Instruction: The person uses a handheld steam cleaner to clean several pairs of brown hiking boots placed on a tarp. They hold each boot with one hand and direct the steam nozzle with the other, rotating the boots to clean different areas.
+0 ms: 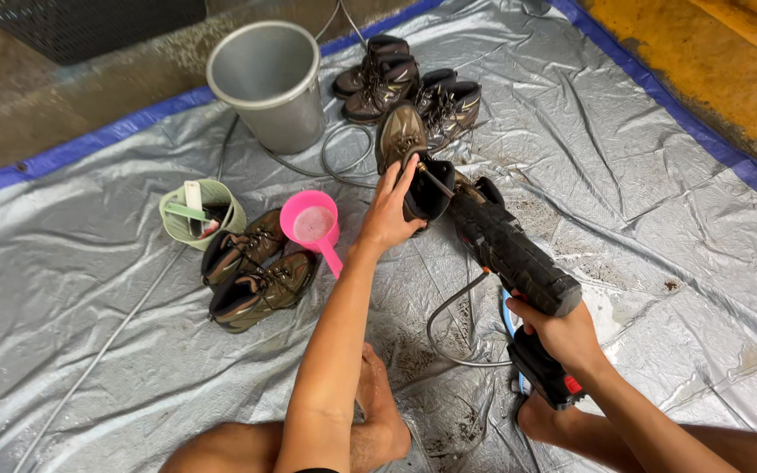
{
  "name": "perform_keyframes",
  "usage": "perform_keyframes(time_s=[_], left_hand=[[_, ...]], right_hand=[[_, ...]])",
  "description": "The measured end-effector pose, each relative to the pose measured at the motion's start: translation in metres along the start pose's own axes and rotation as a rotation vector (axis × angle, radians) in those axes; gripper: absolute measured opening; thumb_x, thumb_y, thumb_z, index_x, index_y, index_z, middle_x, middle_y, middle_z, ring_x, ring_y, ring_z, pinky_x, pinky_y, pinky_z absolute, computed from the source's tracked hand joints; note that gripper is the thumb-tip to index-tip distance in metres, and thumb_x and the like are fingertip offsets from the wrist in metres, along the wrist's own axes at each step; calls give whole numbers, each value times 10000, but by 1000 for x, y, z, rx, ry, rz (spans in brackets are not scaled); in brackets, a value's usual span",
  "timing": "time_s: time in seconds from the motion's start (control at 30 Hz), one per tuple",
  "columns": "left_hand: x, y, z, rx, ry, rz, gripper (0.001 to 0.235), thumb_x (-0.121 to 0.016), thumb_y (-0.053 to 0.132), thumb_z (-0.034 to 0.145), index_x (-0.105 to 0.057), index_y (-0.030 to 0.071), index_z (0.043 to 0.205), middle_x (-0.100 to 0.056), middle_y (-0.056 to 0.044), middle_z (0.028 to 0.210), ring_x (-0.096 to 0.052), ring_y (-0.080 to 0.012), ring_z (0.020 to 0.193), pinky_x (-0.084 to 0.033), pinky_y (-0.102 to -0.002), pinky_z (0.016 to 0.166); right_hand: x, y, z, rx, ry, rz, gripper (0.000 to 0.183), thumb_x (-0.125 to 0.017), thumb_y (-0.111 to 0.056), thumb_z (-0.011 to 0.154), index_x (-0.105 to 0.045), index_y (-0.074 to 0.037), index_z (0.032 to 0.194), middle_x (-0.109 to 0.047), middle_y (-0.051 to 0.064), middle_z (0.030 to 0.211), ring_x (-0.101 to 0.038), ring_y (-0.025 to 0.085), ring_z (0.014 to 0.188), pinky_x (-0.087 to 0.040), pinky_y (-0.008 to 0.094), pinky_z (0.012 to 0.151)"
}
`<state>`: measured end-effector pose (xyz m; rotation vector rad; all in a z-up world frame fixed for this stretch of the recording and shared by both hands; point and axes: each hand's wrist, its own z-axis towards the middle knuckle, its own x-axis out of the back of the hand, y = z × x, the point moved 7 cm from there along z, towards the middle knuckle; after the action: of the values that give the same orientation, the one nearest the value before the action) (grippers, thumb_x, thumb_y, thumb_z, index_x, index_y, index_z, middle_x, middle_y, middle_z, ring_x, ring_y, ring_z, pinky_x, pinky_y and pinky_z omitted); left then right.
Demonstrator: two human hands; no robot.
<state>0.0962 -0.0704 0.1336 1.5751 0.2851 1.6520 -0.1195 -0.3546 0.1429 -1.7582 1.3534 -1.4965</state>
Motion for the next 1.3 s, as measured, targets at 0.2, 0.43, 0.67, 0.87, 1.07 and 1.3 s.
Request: perform_keyframes(time_s=[0.2,0.43,0.67,0.87,1.07,1.3], left_hand=[[38,17,26,-95,118,242,1312,-961,187,769,-153,277,1798,-306,-223,1729,-295,-479,1625,-349,-560,1343],[79,30,22,-101,206,180,1287,-948,167,777,-166,247,1796,-309,-253,1715,-295,-505,1611,-335,-607,1333],[76,12,17,-90,237,277,1289,-958,194,760,-188,253,1792,-324,-231,1705,-316,-474,1601,-336,-571,1340],[85,14,18,-67,216,311,1222,-914,143,827,-157,252,1781,-280,-213,1747,-254,-452,1629,-351,-566,1311],[96,23,24,-18,192,312,1120,-851,93,917,-136,262,1762,-209,-151,1801,-145,-384,1681,-493,-619,1179],[94,18,16,-180,325,369,1095,-877,116,887,-219,204,1759,-282,-203,1761,-243,-456,1650,-367,-584,1297]], right_hand=[[-5,-30,10,147,36,105,126,-878,-237,868,-867,-113,848,-662,106,520,-637,255,589,-500,381,787],[-28,-43,18,199,41,151,140,-881,-222,861,-851,-87,882,-662,112,523,-664,283,601,-519,402,772],[-36,-58,25,224,7,145,128,-871,-219,865,-841,-95,861,-645,92,496,-635,264,577,-501,386,731],[-38,-62,36,165,11,164,162,-912,-203,846,-810,-78,826,-650,86,519,-588,222,555,-481,375,671],[-52,-39,61,150,14,314,195,-987,-80,786,-796,-55,817,-660,94,507,-576,187,478,-472,327,617],[-54,-54,45,297,-101,500,165,-878,48,833,-745,-48,825,-637,88,534,-575,178,464,-502,334,559]])
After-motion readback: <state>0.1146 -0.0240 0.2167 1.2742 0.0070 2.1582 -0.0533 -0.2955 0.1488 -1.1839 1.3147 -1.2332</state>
